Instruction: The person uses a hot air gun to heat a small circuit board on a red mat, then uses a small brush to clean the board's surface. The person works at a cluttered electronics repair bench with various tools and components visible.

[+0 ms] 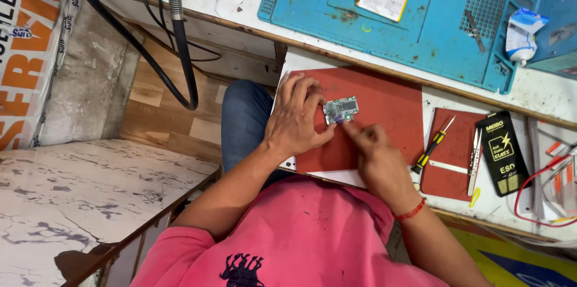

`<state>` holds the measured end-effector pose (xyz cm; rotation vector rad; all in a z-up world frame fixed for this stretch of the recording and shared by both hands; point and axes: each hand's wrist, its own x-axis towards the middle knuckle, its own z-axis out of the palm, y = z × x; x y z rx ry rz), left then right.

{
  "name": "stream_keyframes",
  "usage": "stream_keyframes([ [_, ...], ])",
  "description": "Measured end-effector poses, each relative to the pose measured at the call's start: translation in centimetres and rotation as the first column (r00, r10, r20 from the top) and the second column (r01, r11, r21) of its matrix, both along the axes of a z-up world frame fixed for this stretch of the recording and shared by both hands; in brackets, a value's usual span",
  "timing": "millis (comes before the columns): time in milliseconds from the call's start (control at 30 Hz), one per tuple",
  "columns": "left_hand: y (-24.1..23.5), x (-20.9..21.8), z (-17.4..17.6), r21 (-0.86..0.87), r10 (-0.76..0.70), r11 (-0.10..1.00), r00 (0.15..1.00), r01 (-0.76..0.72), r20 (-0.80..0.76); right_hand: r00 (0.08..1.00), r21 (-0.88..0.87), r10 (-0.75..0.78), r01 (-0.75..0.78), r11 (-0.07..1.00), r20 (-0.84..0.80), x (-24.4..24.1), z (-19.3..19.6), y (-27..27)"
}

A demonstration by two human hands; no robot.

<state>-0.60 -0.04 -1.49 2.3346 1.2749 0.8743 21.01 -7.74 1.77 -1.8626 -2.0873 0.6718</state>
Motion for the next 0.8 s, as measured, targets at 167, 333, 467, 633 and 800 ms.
stream_keyframes([
  [167,-0.1,0.2,-0.1,0.007,-0.005,1.000,1.000,0.005,0.013,0.999,0.016,0.040,-0.040,0.999,0.012,0.0,0.2,-0.1],
  [333,0.4,0.6,0.0,-0.001,-0.004,1.000,1.000,0.004,0.009,0.994,0.064,0.101,-0.103,0.993,0.027,0.8,0.2,0.1],
  [467,-0.2,0.3,0.1,-0.026,0.006,1.000,1.000,-0.006,0.003,1.000,0.017,-0.009,0.009,1.000,0.007,0.6,-0.1,-0.9],
  [633,-0.3,0.3,0.1,0.007,0.011,1.000,1.000,-0.011,-0.014,0.999,0.055,-0.016,0.018,0.998,-0.029,0.6,-0.3,-1.0],
  [800,-0.2,0.2,0.2,-0.005,0.008,1.000,1.000,-0.008,-0.017,0.998,0.077,0.041,-0.037,0.996,-0.050,0.4,0.2,-0.9],
])
